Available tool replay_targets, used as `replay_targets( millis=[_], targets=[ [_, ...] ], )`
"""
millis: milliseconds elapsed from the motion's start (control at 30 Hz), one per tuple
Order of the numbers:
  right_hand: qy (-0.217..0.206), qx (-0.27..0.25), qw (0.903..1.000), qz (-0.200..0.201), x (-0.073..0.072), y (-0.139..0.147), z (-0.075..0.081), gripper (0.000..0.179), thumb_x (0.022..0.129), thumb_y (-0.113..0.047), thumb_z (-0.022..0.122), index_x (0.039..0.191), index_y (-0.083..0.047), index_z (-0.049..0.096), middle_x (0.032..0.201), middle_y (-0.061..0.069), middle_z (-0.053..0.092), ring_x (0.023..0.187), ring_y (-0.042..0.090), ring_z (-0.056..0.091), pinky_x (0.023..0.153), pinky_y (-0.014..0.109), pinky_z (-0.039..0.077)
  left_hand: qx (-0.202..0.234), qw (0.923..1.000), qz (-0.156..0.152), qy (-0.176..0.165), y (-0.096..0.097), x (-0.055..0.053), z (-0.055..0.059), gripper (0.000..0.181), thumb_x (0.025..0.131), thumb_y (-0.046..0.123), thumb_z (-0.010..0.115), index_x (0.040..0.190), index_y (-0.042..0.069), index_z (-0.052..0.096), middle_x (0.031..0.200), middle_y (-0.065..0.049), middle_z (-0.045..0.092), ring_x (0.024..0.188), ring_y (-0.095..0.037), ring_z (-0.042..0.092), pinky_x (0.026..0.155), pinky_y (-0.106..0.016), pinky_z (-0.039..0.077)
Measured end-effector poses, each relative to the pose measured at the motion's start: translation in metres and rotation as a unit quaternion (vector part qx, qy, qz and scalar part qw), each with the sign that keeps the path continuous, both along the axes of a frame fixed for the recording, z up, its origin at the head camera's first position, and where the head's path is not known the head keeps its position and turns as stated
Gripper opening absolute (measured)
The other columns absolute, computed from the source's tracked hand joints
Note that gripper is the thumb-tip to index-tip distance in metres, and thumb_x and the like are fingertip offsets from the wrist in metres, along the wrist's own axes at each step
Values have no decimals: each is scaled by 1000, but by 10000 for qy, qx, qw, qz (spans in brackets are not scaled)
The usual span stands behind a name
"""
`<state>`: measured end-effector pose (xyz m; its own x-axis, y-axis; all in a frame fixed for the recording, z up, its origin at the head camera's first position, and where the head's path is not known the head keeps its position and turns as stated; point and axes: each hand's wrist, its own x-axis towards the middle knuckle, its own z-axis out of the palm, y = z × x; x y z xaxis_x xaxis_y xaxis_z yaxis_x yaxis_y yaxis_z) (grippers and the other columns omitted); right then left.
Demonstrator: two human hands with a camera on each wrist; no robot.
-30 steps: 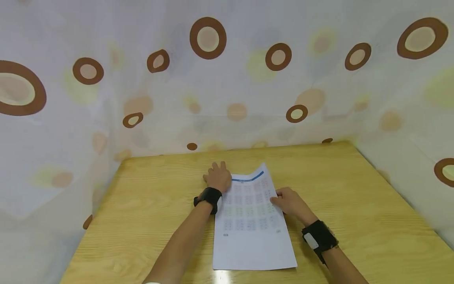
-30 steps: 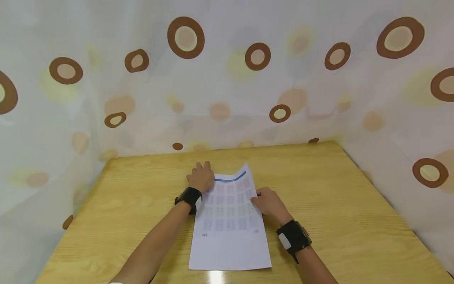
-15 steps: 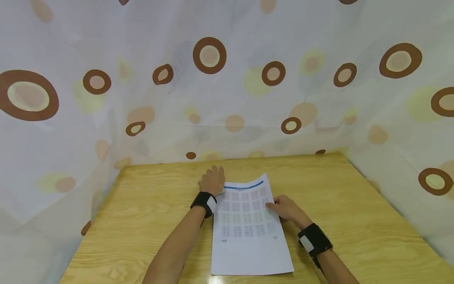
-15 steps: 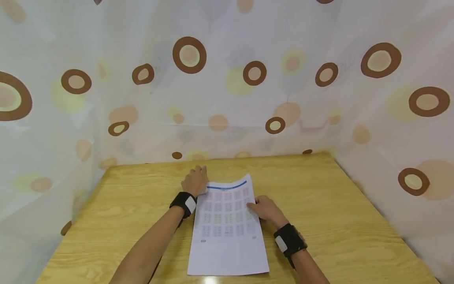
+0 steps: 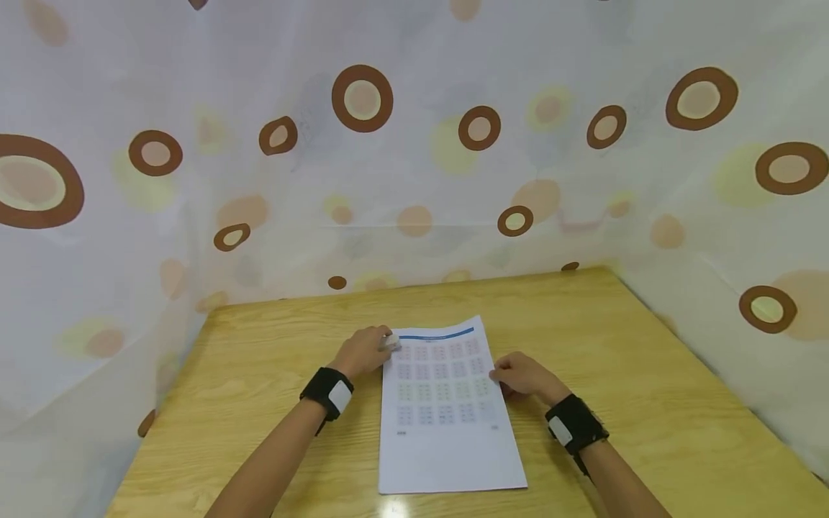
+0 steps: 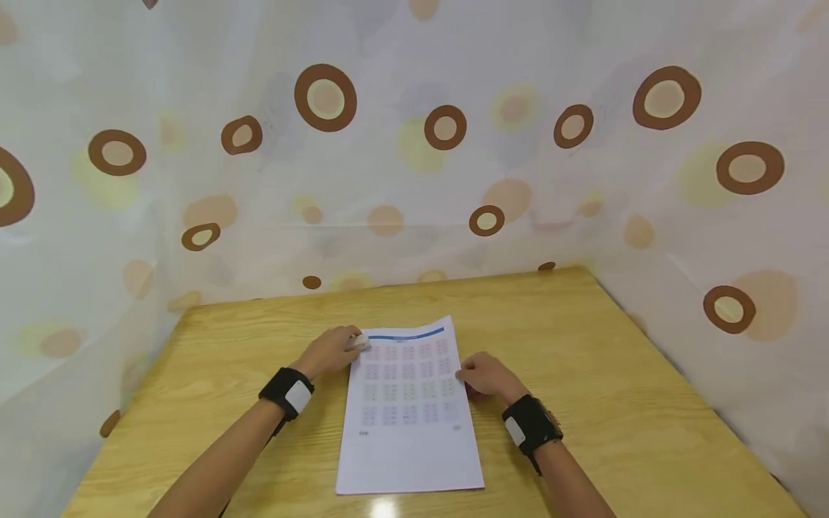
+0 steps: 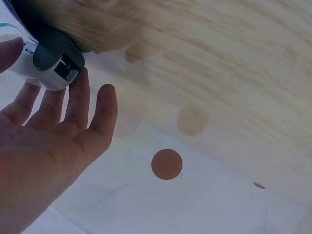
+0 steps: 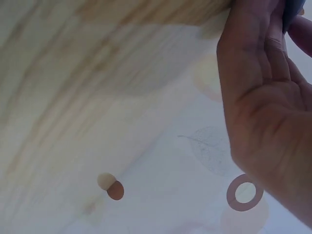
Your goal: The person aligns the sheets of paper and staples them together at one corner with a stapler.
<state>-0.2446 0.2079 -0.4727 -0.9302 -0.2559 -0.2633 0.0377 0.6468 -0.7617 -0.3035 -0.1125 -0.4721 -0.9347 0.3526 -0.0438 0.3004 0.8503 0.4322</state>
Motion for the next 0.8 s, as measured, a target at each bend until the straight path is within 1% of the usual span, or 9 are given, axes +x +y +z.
replay_targets(
  millis=[67,133,233,300,400,467,600,700,800],
  targets=[
    [-48,3,10000,-2,-1,-2,-3,25,100,-9,55,77,-3,62,73,4,62,65,17,59,57,30,48,-94,9999,29,114,-4,3,-4,38,96,13,64,132,3,58,117,-14,64,90,-23,57,76,-40,48],
    [-96,-4,9999,-52,-3,-3,-6,26,100,-9,56,76,-2,62,72,4,62,63,17,59,57,29,48,-146,9997,56,168,-6,4,-6,37,96,12,63,131,3,58,117,-14,64,89,-23,56,75,-40,47],
    [-167,16,9996,-221,-8,-2,-8,25,100,-11,57,78,-2,67,71,4,63,61,17,59,56,29,50,-170,9997,38,157,-8,2,-5,37,97,13,62,132,3,56,119,-14,63,91,-23,57,77,-40,47],
    [-233,17,9994,-248,-11,0,-7,24,100,-11,56,82,0,69,72,5,64,61,17,59,57,29,51,-138,9998,31,156,-9,0,-4,38,97,14,62,133,4,55,121,-14,62,93,-23,56,78,-40,47],
    [-331,22,9989,-327,-16,2,-5,24,99,-12,57,84,0,71,72,6,64,61,17,60,57,29,52,-52,9998,54,172,-10,-4,-2,37,96,13,63,131,3,55,119,-14,62,93,-24,56,79,-40,47],
    [-324,59,9990,-293,-18,2,-4,24,99,-12,56,83,0,70,72,6,64,61,17,59,57,29,52,18,9998,71,197,-11,-5,-1,36,95,12,63,129,2,56,116,-13,62,91,-24,55,77,-39,46],
    [-273,170,9992,-231,-17,0,-5,27,100,-11,55,77,-2,65,71,5,63,61,16,59,57,28,51,17,9998,62,211,-16,-5,-4,33,96,13,62,128,3,58,111,-11,63,89,-22,54,75,-37,44],
    [-258,219,9993,-167,-14,-1,-8,29,101,-11,55,74,-3,62,70,5,61,61,16,58,56,28,50,-1,9998,76,168,-20,-2,-7,33,97,14,63,129,5,59,113,-11,63,90,-22,55,77,-38,45],
    [-231,241,9993,-170,-13,-2,-8,29,101,-11,54,74,-3,62,71,5,61,62,16,58,57,28,50,34,9998,130,160,-26,-1,-7,33,97,15,63,129,5,59,115,-11,64,91,-23,55,79,-39,46]
  ],
)
